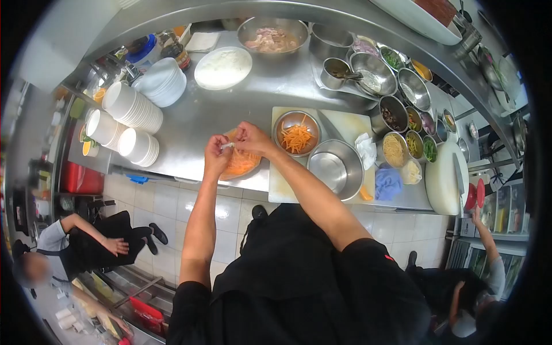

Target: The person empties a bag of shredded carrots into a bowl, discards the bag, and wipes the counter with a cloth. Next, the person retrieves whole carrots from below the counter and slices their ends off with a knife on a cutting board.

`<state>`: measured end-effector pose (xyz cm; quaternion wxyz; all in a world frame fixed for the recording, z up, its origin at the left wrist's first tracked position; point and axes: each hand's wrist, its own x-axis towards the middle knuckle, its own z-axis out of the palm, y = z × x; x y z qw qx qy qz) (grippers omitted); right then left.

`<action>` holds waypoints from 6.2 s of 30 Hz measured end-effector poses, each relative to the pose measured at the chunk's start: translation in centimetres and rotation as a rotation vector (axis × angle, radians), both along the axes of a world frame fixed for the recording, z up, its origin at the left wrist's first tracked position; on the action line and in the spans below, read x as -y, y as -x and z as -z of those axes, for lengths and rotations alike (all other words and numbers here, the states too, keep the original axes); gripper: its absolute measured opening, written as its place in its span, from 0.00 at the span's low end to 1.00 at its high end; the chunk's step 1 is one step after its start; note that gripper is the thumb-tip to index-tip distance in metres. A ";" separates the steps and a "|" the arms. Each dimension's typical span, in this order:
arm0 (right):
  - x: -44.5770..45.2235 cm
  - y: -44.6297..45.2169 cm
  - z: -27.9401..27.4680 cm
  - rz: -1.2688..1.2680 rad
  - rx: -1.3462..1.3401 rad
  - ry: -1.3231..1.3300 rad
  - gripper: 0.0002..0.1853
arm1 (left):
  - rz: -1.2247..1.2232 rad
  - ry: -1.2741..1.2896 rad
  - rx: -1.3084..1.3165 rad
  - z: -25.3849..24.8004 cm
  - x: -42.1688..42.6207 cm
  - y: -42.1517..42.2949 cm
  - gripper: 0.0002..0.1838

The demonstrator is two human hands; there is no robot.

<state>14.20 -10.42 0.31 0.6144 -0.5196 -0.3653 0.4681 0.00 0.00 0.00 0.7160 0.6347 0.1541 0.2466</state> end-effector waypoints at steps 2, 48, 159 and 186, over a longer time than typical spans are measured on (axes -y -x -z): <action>-0.2 0.4 -0.2 0.162 0.297 -0.008 0.15 | -0.121 -0.239 0.046 0.4 0.1 -0.4 0.15; -1.1 2.0 -3.6 0.099 0.827 0.089 0.18 | -0.046 -0.307 0.017 -1.2 0.9 0.6 0.18; 29.4 -3.1 -16.9 0.730 0.258 -0.380 0.43 | 0.587 0.098 0.153 -16.1 20.1 -9.7 0.49; 29.8 -2.2 -21.0 0.827 0.491 -0.397 0.32 | 0.490 0.013 0.233 -20.2 22.0 -9.0 0.43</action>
